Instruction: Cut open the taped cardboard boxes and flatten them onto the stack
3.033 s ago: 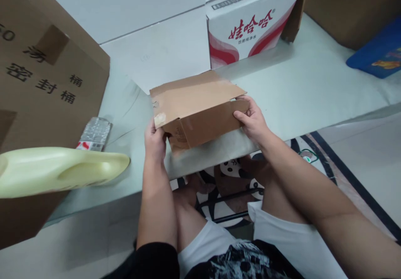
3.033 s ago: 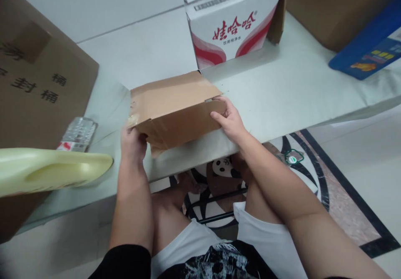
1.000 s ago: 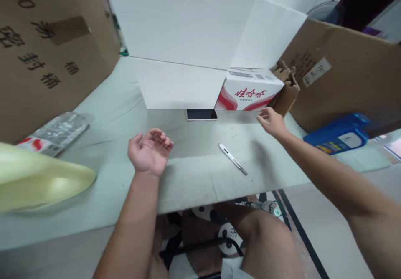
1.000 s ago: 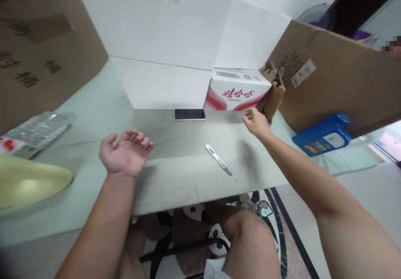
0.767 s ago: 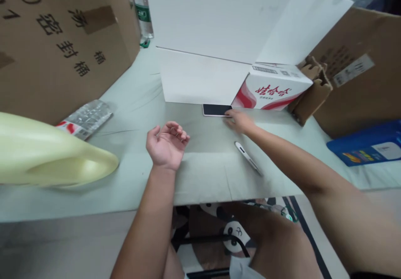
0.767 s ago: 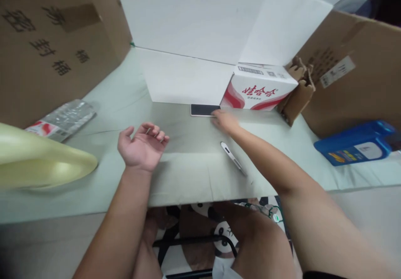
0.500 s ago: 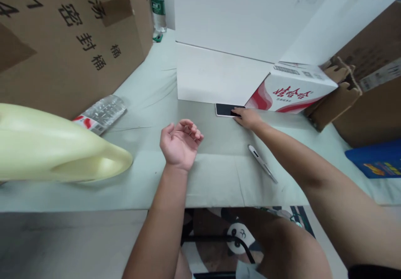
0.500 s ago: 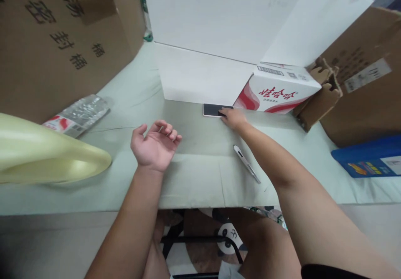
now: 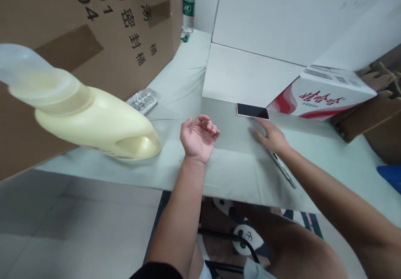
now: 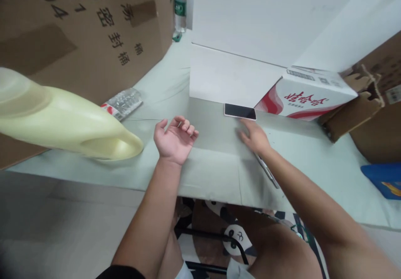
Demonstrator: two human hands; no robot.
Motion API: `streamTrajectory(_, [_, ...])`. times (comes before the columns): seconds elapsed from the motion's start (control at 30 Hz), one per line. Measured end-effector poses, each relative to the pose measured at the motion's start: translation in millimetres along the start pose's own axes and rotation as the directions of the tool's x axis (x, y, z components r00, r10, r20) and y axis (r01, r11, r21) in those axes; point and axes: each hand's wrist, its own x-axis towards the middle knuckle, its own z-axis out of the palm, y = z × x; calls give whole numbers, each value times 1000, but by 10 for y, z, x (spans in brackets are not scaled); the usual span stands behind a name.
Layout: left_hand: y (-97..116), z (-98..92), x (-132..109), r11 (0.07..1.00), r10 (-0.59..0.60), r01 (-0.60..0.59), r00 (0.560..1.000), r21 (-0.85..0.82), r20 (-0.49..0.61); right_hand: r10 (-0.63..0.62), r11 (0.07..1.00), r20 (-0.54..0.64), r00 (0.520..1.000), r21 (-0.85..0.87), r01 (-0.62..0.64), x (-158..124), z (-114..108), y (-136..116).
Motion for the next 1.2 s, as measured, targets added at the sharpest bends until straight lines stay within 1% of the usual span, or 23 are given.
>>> streamTrajectory(0.07, [53,-23,-12,1000,15,-15,1000,12,-3,74,997,-57,996,-2,-74,-468,1,-60])
streamTrajectory(0.13, [89,-34,-19,999,25,-24,1000,31,-17,207,977,-88,974,-41,-211,-903,-7,-72])
streamTrajectory(0.2, [96,-29,-23,998,26,-25,999,55,-34,346,930,-44,937,-114,-348,-1220,-44,-52])
streamTrajectory(0.23, [88,-22,-24,998,24,-21,999,66,-36,405,904,-2,914,-146,-401,-1320,-77,-39])
streamTrajectory(0.3, [51,-4,-18,996,16,-14,999,85,-28,496,863,97,863,-168,-477,-1408,-168,-32])
streamTrajectory(0.33, [22,4,-9,995,13,-11,1000,98,-22,527,849,138,839,-138,-510,-1404,-217,-47])
streamTrajectory(0.37, [-14,11,4,993,11,-9,1000,119,-17,548,836,166,820,-69,-545,-1378,-260,-78])
streamTrajectory(0.43, [-110,17,41,978,9,-3,1000,211,-27,566,776,195,801,203,-598,-1288,-305,-191])
streamTrajectory(0.47, [-172,17,61,957,8,5,999,289,-43,564,703,207,799,387,-596,-1239,-300,-269])
streamTrajectory(0.5, [-243,16,80,920,3,20,998,392,-59,556,590,226,800,570,-571,-1193,-275,-358])
streamTrajectory(0.53, [-322,16,94,857,-10,44,998,513,-69,538,447,261,802,718,-534,-1155,-234,-453])
streamTrajectory(0.57, [-408,15,103,766,-29,70,997,639,-74,505,293,310,805,816,-498,-1125,-183,-548])
streamTrajectory(0.63, [-586,18,98,529,-117,111,991,841,-57,400,26,420,815,883,-468,-1095,-74,-717])
streamTrajectory(0.67, [-671,21,86,418,-191,119,981,901,-41,338,-66,461,820,881,-468,-1093,-28,-783])
streamTrajectory(0.7, [-747,25,72,340,-267,119,963,933,-26,278,-131,487,828,873,-469,-1098,7,-831])
streamTrajectory(0.73, [-813,28,59,303,-331,118,944,946,-12,228,-175,498,837,866,-468,-1107,30,-860])
streamTrajectory(0.8, [-906,30,46,326,-413,122,910,938,25,162,-229,498,852,859,-459,-1135,41,-868])
streamTrajectory(0.93, [-963,19,76,452,-393,102,915,886,95,95,-301,497,863,840,-451,-1194,-28,-765])
streamTrajectory(1.0, [-975,24,82,498,-425,98,894,862,144,104,-331,471,876,847,-416,-1218,-81,-716])
streamTrajectory(1.1, [-1033,54,43,548,-525,123,820,827,226,163,-348,443,882,862,-369,-1242,-149,-692])
streamTrajectory(1.13, [-1065,65,25,555,-544,129,804,822,240,180,-346,443,878,864,-365,-1245,-165,-693])
streamTrajectory(1.17, [-1097,75,9,562,-544,130,802,817,246,190,-339,448,874,865,-370,-1245,-177,-691])
streamTrajectory(1.2, [-1127,83,0,574,-521,123,817,810,245,195,-325,455,869,866,-381,-1243,-185,-684])
